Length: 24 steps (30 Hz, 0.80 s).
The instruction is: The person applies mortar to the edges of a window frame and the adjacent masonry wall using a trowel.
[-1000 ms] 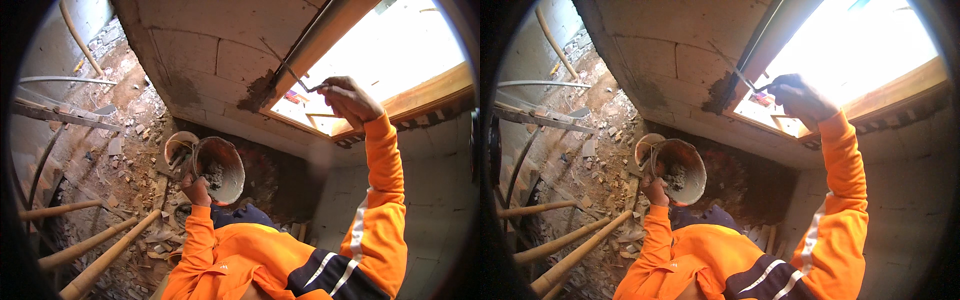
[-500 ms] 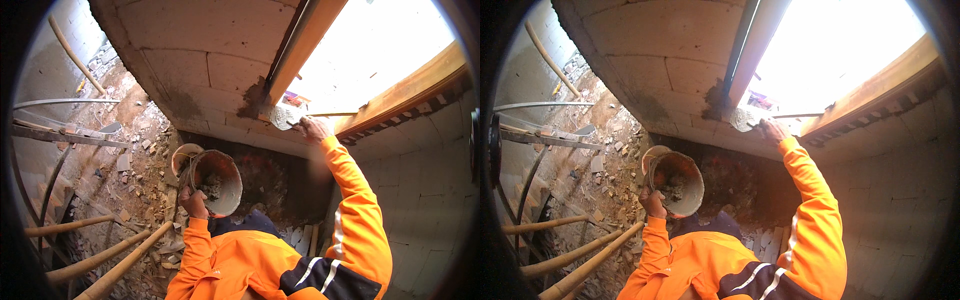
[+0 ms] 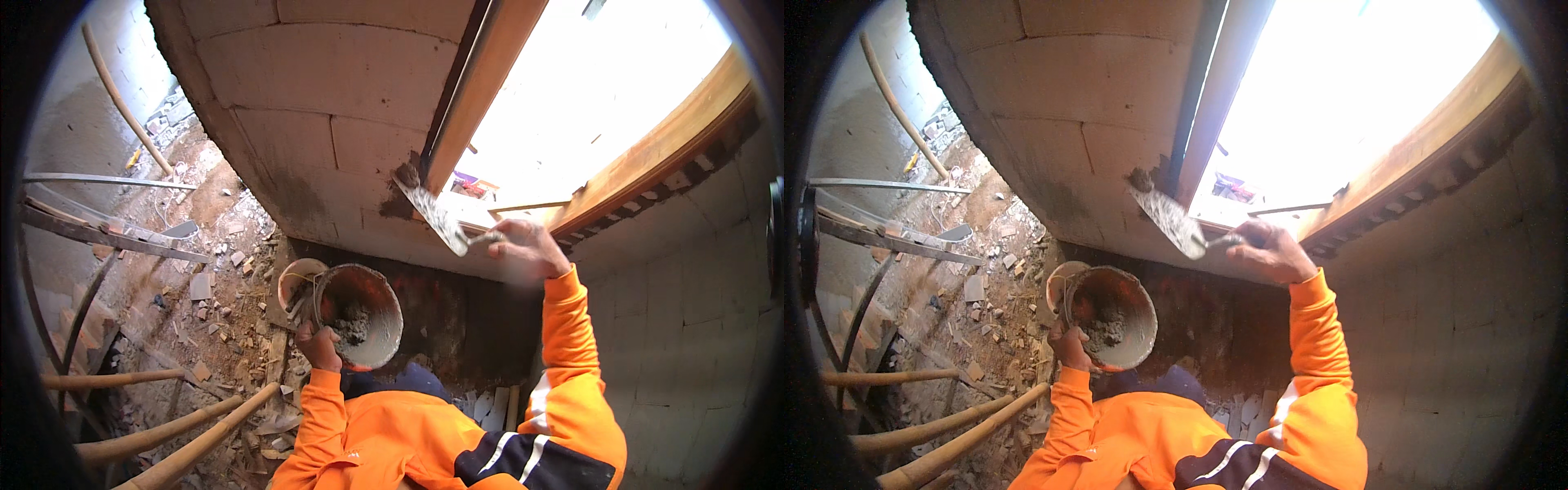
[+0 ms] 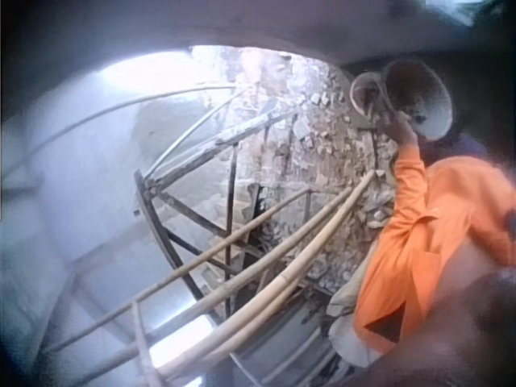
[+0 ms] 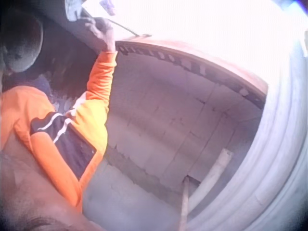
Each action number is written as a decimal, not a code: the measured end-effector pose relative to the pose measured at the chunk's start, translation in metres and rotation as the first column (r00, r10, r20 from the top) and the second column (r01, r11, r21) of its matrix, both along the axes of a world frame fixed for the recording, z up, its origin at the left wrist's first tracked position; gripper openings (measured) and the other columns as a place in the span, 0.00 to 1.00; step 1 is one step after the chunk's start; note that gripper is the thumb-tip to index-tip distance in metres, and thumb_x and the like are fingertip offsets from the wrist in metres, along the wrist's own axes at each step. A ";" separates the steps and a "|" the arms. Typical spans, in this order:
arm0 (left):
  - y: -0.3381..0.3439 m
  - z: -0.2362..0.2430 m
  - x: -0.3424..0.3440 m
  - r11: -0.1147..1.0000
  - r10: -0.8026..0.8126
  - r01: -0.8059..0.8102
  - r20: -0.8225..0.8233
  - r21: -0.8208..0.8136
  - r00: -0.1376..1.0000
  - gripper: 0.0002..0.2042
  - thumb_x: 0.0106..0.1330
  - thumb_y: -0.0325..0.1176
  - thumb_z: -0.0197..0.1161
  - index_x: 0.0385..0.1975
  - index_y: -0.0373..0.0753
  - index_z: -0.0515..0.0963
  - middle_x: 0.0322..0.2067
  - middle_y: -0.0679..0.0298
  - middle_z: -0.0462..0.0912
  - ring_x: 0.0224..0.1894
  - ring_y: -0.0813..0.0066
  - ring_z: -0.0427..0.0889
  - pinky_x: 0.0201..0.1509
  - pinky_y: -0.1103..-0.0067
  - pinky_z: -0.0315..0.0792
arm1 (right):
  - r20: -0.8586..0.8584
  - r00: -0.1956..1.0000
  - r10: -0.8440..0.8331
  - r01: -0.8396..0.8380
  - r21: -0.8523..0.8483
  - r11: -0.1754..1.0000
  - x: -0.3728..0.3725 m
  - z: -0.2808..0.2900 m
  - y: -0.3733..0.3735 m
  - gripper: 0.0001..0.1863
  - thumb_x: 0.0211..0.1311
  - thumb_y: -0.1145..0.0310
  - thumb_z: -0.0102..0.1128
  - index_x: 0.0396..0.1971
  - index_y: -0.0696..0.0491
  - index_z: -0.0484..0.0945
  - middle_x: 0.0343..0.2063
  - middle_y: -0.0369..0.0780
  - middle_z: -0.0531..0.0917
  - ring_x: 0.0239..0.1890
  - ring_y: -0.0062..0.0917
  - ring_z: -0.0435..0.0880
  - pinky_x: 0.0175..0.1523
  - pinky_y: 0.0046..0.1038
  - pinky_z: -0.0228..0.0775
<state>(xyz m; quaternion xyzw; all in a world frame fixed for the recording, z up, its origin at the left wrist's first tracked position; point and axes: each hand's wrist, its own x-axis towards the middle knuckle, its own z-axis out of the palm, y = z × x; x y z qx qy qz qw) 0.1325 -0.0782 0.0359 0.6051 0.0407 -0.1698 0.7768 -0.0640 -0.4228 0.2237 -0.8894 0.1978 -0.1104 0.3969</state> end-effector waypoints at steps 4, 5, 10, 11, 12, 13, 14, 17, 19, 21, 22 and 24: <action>-0.007 0.004 -0.006 1.000 -0.004 0.004 -0.013 0.006 1.000 0.20 0.43 0.18 0.49 0.38 0.31 0.80 0.22 0.73 0.75 0.18 0.86 0.64 0.21 0.85 0.60 | -0.036 0.997 -0.073 0.076 0.724 0.686 0.011 -0.042 -0.012 0.17 0.59 0.62 0.64 0.43 0.58 0.80 0.23 0.32 0.78 0.24 0.14 0.73 0.27 0.21 0.67; 0.000 -0.009 -0.008 0.999 -0.034 0.035 -0.020 0.028 0.999 0.19 0.42 0.18 0.49 0.37 0.30 0.79 0.23 0.73 0.76 0.18 0.86 0.65 0.21 0.85 0.60 | -0.093 0.973 -0.213 0.227 0.587 0.777 0.019 -0.062 -0.019 0.17 0.60 0.62 0.63 0.44 0.57 0.80 0.22 0.32 0.77 0.23 0.14 0.72 0.27 0.21 0.67; 0.018 -0.017 -0.002 0.999 -0.006 0.007 -0.019 0.046 1.000 0.14 0.41 0.17 0.50 0.30 0.31 0.77 0.22 0.72 0.75 0.18 0.86 0.65 0.22 0.85 0.60 | -0.022 0.948 -0.317 0.285 0.499 0.818 0.035 -0.065 0.013 0.12 0.62 0.64 0.59 0.39 0.56 0.80 0.23 0.30 0.75 0.26 0.12 0.72 0.30 0.15 0.63; 0.021 -0.015 -0.001 0.999 0.009 -0.009 -0.015 0.051 1.000 0.10 0.40 0.18 0.50 0.24 0.34 0.73 0.20 0.73 0.73 0.18 0.86 0.65 0.21 0.85 0.59 | -0.030 0.961 -0.276 0.253 0.505 0.825 0.038 -0.082 0.014 0.12 0.63 0.64 0.59 0.38 0.56 0.80 0.23 0.30 0.75 0.26 0.10 0.71 0.30 0.14 0.63; 0.024 -0.011 0.002 0.998 0.030 -0.030 -0.006 0.057 1.000 0.06 0.39 0.18 0.50 0.18 0.37 0.69 0.18 0.73 0.72 0.18 0.86 0.64 0.21 0.85 0.59 | -0.069 0.984 -0.164 0.177 0.252 0.951 0.046 -0.093 0.010 0.13 0.62 0.61 0.59 0.39 0.56 0.80 0.23 0.34 0.78 0.27 0.18 0.77 0.32 0.22 0.69; 0.021 -0.010 0.002 0.998 0.036 -0.036 -0.003 0.046 0.999 0.06 0.38 0.19 0.51 0.12 0.39 0.66 0.16 0.74 0.70 0.18 0.86 0.64 0.21 0.85 0.58 | -0.120 0.983 -0.139 0.131 -0.066 0.989 0.049 -0.107 0.001 0.14 0.61 0.60 0.60 0.39 0.55 0.80 0.24 0.38 0.80 0.29 0.26 0.79 0.34 0.28 0.71; 0.021 -0.014 0.004 0.999 0.027 -0.027 0.002 0.040 1.000 0.06 0.38 0.19 0.51 0.12 0.39 0.66 0.16 0.74 0.70 0.18 0.86 0.64 0.21 0.85 0.58 | -0.179 0.975 -0.130 0.055 -0.372 0.927 0.052 -0.119 -0.007 0.15 0.60 0.58 0.60 0.39 0.54 0.81 0.25 0.42 0.81 0.30 0.34 0.81 0.37 0.34 0.72; 0.024 -0.025 0.010 0.999 0.021 -0.020 -0.002 0.031 1.000 0.06 0.38 0.19 0.51 0.13 0.39 0.65 0.16 0.74 0.69 0.17 0.85 0.63 0.22 0.85 0.58 | -0.440 0.846 -0.300 0.069 -0.468 0.881 0.069 -0.142 -0.035 0.16 0.58 0.56 0.60 0.36 0.53 0.80 0.30 0.47 0.82 0.36 0.44 0.81 0.42 0.42 0.72; 0.026 -0.016 0.014 0.999 0.035 -0.034 -0.026 0.029 0.999 0.06 0.38 0.19 0.51 0.13 0.39 0.65 0.16 0.74 0.69 0.17 0.85 0.61 0.22 0.85 0.57 | -0.359 0.883 -0.304 0.095 -0.497 0.863 0.077 -0.131 -0.027 0.14 0.58 0.57 0.59 0.34 0.53 0.80 0.29 0.47 0.82 0.37 0.43 0.81 0.42 0.41 0.72; 0.029 -0.014 0.017 0.999 0.033 -0.032 -0.025 0.024 0.999 0.05 0.38 0.19 0.51 0.13 0.38 0.66 0.16 0.74 0.69 0.17 0.85 0.61 0.22 0.85 0.57 | -0.296 0.896 -0.332 0.129 -0.542 0.831 0.080 -0.120 -0.018 0.14 0.59 0.57 0.59 0.32 0.53 0.79 0.28 0.47 0.82 0.37 0.42 0.81 0.42 0.41 0.72; 0.030 -0.013 0.019 0.999 0.032 -0.032 -0.025 0.018 0.999 0.05 0.38 0.19 0.51 0.14 0.38 0.66 0.16 0.74 0.69 0.16 0.85 0.61 0.22 0.85 0.57 | -0.275 0.895 -0.352 0.159 -0.541 0.826 0.080 -0.114 -0.011 0.14 0.59 0.57 0.58 0.32 0.53 0.79 0.28 0.47 0.82 0.37 0.42 0.81 0.42 0.41 0.72; 0.028 -0.011 0.024 0.999 -0.002 0.002 -0.001 0.036 1.000 0.06 0.39 0.18 0.50 0.18 0.37 0.70 0.18 0.74 0.70 0.18 0.85 0.62 0.21 0.85 0.56 | -0.232 0.888 -0.396 0.222 -0.538 0.813 0.077 -0.098 0.003 0.14 0.59 0.57 0.58 0.32 0.52 0.79 0.28 0.47 0.82 0.37 0.43 0.81 0.43 0.41 0.72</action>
